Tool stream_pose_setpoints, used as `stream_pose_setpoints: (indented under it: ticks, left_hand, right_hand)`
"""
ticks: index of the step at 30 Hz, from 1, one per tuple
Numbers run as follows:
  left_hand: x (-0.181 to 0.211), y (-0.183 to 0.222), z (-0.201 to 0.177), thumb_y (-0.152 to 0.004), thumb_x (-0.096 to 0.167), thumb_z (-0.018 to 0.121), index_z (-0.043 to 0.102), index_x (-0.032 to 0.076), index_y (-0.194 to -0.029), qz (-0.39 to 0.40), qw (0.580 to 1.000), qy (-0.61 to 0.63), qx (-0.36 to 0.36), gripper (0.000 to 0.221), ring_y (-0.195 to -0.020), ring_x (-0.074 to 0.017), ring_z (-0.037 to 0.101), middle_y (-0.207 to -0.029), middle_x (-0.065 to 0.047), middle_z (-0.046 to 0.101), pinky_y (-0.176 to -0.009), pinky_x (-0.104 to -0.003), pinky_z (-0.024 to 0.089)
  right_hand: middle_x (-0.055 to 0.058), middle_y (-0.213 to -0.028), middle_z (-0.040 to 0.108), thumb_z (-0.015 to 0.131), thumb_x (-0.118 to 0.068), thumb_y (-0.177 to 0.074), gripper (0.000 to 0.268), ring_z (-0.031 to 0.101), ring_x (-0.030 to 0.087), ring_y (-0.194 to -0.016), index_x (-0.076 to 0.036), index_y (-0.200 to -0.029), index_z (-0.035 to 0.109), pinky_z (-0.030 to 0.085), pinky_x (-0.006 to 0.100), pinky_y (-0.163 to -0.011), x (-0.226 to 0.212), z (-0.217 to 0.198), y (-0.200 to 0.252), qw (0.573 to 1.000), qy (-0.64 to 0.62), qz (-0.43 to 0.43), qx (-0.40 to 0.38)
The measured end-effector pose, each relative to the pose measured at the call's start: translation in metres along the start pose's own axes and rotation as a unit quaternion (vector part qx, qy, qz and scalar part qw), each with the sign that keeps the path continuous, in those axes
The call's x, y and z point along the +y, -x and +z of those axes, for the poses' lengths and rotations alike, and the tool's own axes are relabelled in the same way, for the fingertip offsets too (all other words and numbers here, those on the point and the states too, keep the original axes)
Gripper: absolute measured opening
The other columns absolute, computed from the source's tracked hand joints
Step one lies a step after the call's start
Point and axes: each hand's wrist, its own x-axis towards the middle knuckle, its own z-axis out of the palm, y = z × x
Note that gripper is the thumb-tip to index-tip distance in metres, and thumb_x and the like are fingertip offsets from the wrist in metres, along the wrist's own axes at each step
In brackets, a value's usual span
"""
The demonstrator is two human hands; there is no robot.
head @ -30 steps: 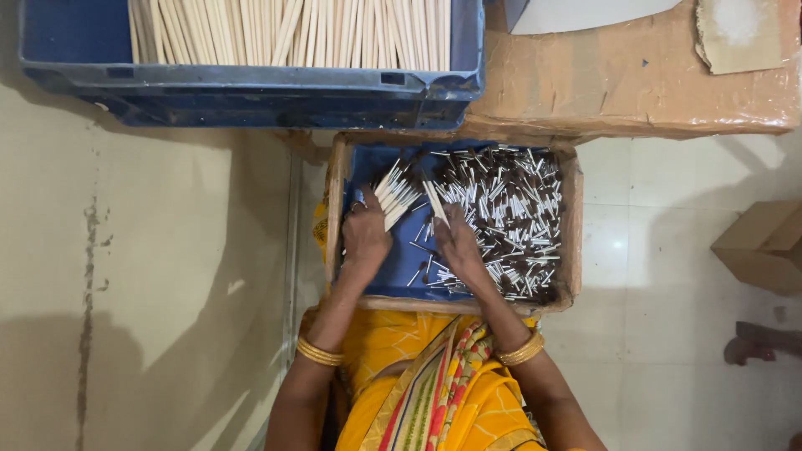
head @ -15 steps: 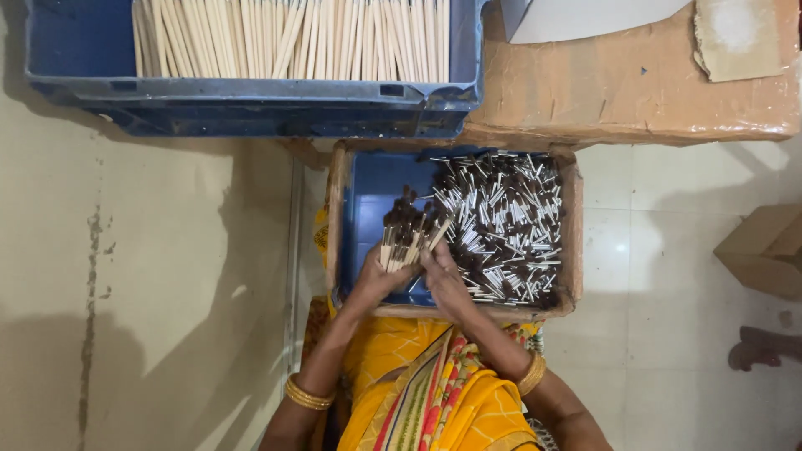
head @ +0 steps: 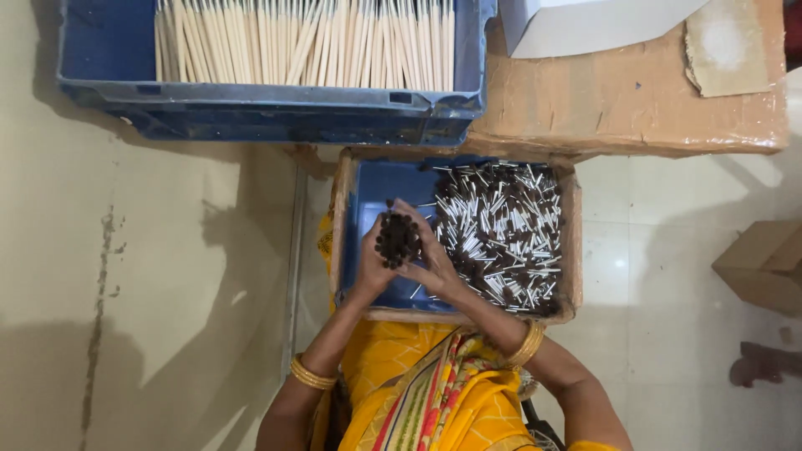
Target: Assembling and sorting small wooden paintbrushes in a manufacturing setting.
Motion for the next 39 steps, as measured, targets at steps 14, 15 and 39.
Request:
stream_pose_setpoints:
  ticks: [14,15,39]
  left_hand:
    - [-0.047,-0.007,0.004,-0.08,0.009,0.079,0.058,0.003,-0.121,-0.057,0.996,-0.066,0.016,0.047,-0.101,-0.0095,0.064,-0.108,-0.006,0.072,-0.089,-0.028,0.056]
    - [-0.065,-0.004,0.002,-0.082,0.01,0.079,0.06,0.003,-0.117,-0.092,0.988,-0.122,0.034,0.041,-0.095,-0.009,0.065,-0.101,-0.007,0.076,-0.083,-0.028,0.058]
    - [0.259,-0.228,-0.14,-0.079,0.019,0.083,0.068,-0.002,-0.105,0.206,0.855,-0.42,0.224,0.036,-0.097,-0.0349,0.077,-0.1,-0.018,0.076,-0.082,-0.04,0.059]
  right_hand:
    - [0.019,-0.154,0.043,0.058,-0.037,-0.097,0.078,0.039,0.029,-0.144,0.003,-0.157,0.028,0.028,0.037,-0.121,0.085,-0.008,0.023,0.984,-0.027,0.172,0.043]
    - [0.021,-0.15,0.047,0.051,-0.04,-0.104,0.069,0.042,0.03,-0.141,0.005,-0.154,0.033,0.03,0.037,-0.12,0.107,-0.008,0.027,0.98,0.0,0.192,0.048]
    - [0.021,-0.162,0.036,0.03,-0.07,-0.1,0.093,0.055,0.032,-0.137,0.003,-0.158,0.028,0.049,0.045,-0.11,-0.07,-0.004,-0.011,0.994,0.087,0.062,0.032]
